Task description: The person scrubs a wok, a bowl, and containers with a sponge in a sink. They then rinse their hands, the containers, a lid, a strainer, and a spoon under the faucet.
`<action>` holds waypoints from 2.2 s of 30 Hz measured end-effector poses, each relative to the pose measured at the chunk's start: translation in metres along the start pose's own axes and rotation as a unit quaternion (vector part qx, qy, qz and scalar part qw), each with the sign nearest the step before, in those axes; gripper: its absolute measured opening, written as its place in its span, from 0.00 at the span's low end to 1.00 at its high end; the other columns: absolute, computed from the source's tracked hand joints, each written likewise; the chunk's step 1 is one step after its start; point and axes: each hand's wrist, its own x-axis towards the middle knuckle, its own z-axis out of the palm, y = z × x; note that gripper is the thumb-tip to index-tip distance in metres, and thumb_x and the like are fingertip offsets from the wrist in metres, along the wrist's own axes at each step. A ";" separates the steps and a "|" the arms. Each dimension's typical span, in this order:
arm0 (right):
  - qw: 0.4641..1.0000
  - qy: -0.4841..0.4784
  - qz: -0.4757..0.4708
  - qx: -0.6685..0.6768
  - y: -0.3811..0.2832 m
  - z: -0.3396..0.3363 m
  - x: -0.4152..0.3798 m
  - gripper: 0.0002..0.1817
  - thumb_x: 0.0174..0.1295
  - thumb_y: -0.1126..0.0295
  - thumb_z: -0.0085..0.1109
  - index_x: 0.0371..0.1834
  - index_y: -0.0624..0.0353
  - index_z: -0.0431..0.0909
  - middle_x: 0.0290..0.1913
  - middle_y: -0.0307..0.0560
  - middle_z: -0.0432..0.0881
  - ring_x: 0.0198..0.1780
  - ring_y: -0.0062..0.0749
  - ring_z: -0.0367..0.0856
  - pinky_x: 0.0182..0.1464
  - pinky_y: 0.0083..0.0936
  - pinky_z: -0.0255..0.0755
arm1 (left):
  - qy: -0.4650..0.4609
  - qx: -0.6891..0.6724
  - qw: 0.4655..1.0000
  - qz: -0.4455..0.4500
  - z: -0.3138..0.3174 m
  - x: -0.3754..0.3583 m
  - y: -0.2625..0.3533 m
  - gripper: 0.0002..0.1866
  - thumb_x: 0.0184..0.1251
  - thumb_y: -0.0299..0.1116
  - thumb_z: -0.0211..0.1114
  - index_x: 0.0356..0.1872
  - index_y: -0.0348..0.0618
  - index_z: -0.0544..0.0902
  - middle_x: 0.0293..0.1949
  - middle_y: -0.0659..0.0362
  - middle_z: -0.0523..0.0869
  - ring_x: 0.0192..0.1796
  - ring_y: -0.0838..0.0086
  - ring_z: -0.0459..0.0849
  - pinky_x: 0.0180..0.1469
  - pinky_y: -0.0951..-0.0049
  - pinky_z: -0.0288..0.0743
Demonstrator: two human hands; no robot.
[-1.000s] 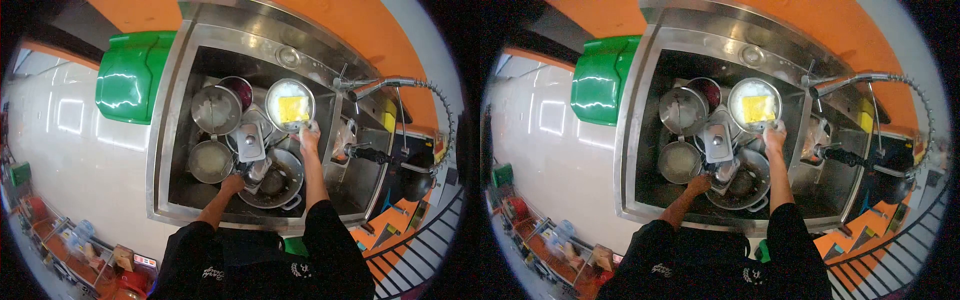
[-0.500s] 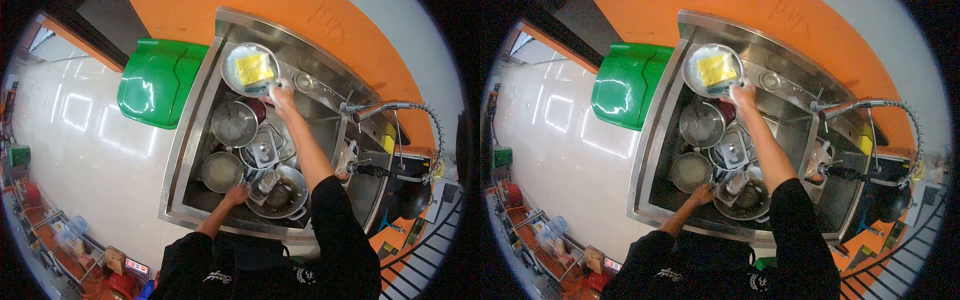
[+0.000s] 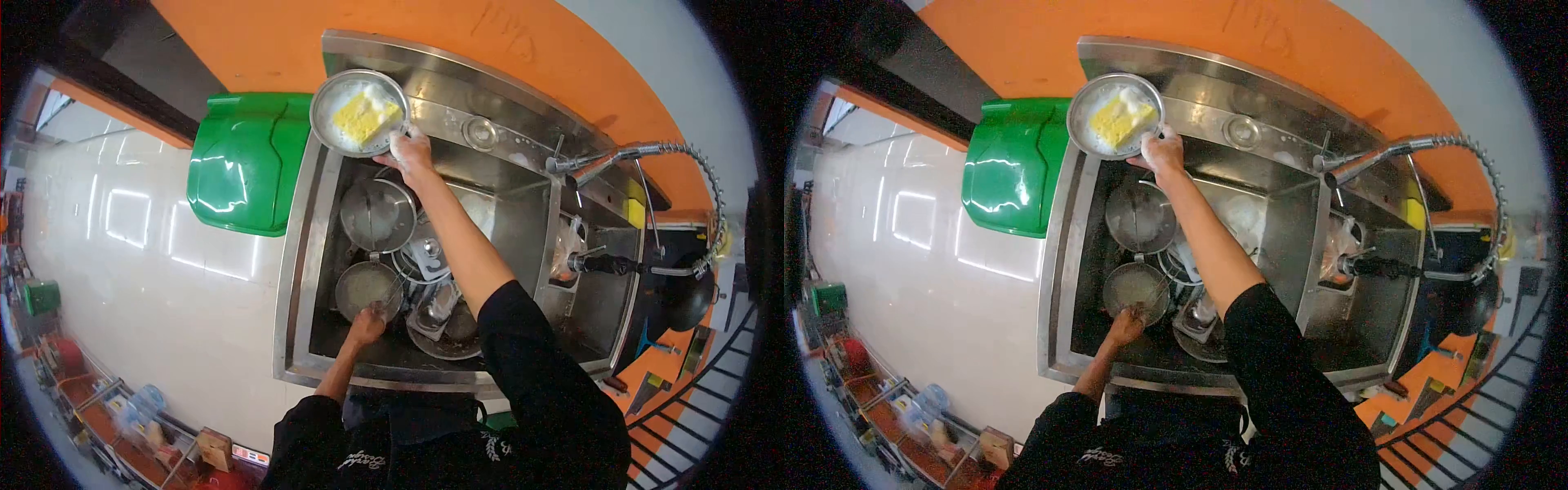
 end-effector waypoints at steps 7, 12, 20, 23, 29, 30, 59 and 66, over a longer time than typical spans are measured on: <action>0.999 -0.032 -0.008 0.035 -0.001 -0.008 -0.010 0.16 0.62 0.71 0.49 0.53 0.63 0.69 0.44 0.49 0.77 0.41 0.38 0.81 0.38 0.36 0.83 | -0.026 0.057 0.998 0.020 0.002 0.004 0.010 0.21 0.59 0.33 0.53 0.54 0.39 0.74 0.48 0.37 0.79 0.53 0.44 0.76 0.55 0.53 0.69; 1.000 0.021 0.015 -0.001 -0.011 -0.024 -0.028 0.21 0.61 0.70 0.52 0.56 0.65 0.68 0.41 0.52 0.78 0.27 0.36 0.82 0.31 0.30 0.82 | -0.016 -0.024 0.999 -0.021 0.002 0.001 0.010 0.21 0.60 0.34 0.55 0.55 0.40 0.75 0.48 0.39 0.80 0.54 0.47 0.77 0.55 0.58 0.70; 0.840 0.382 -0.268 -0.277 -0.055 -0.234 0.023 0.37 0.52 0.70 0.53 0.66 0.68 0.51 0.45 0.63 0.76 0.32 0.43 0.82 0.33 0.30 0.77 | -0.028 -0.016 0.999 0.032 0.008 0.012 -0.009 0.20 0.62 0.34 0.55 0.54 0.37 0.75 0.46 0.42 0.82 0.53 0.51 0.79 0.54 0.62 0.70; 0.921 0.316 -0.134 -0.183 -0.079 -0.270 0.028 0.40 0.52 0.67 0.54 0.67 0.68 0.50 0.56 0.68 0.68 0.54 0.48 0.73 0.56 0.36 0.67 | -0.032 -0.067 0.996 0.041 0.016 0.021 -0.016 0.20 0.63 0.33 0.55 0.54 0.37 0.75 0.46 0.42 0.82 0.52 0.51 0.80 0.54 0.63 0.71; 0.792 0.328 -0.267 -0.440 -0.028 -0.293 0.028 0.41 0.56 0.73 0.49 0.71 0.63 0.37 0.31 0.50 0.76 0.30 0.31 0.77 0.33 0.27 0.73 | -0.031 -0.102 0.993 0.049 0.015 0.044 0.085 0.18 0.65 0.34 0.55 0.53 0.34 0.75 0.42 0.50 0.84 0.44 0.65 0.82 0.46 0.68 0.74; 0.756 0.350 -0.291 -0.471 -0.017 -0.291 0.021 0.41 0.56 0.73 0.49 0.71 0.62 0.37 0.29 0.48 0.78 0.28 0.29 0.79 0.31 0.26 0.75 | -0.049 -0.156 0.986 0.021 0.014 0.051 0.132 0.18 0.66 0.34 0.56 0.52 0.33 0.75 0.39 0.53 0.84 0.42 0.70 0.82 0.43 0.70 0.74; 0.954 0.043 -0.285 0.082 -0.030 -0.291 -0.013 0.14 0.61 0.64 0.54 0.49 0.56 0.72 0.43 0.43 0.77 0.45 0.33 0.77 0.48 0.30 0.72 | -0.004 -0.519 0.798 0.308 0.124 0.229 0.403 0.16 0.71 0.44 0.52 0.41 0.41 0.78 0.23 0.63 0.73 0.25 0.80 0.72 0.24 0.79 0.65; 0.889 -0.160 -0.107 0.416 -0.044 -0.277 -0.047 0.19 0.55 0.74 0.53 0.52 0.56 0.71 0.46 0.41 0.77 0.46 0.34 0.77 0.50 0.32 0.71 | -0.150 -0.666 0.703 0.200 0.114 0.227 0.392 0.13 0.70 0.40 0.54 0.49 0.45 0.75 0.38 0.61 0.77 0.40 0.75 0.75 0.45 0.74 0.66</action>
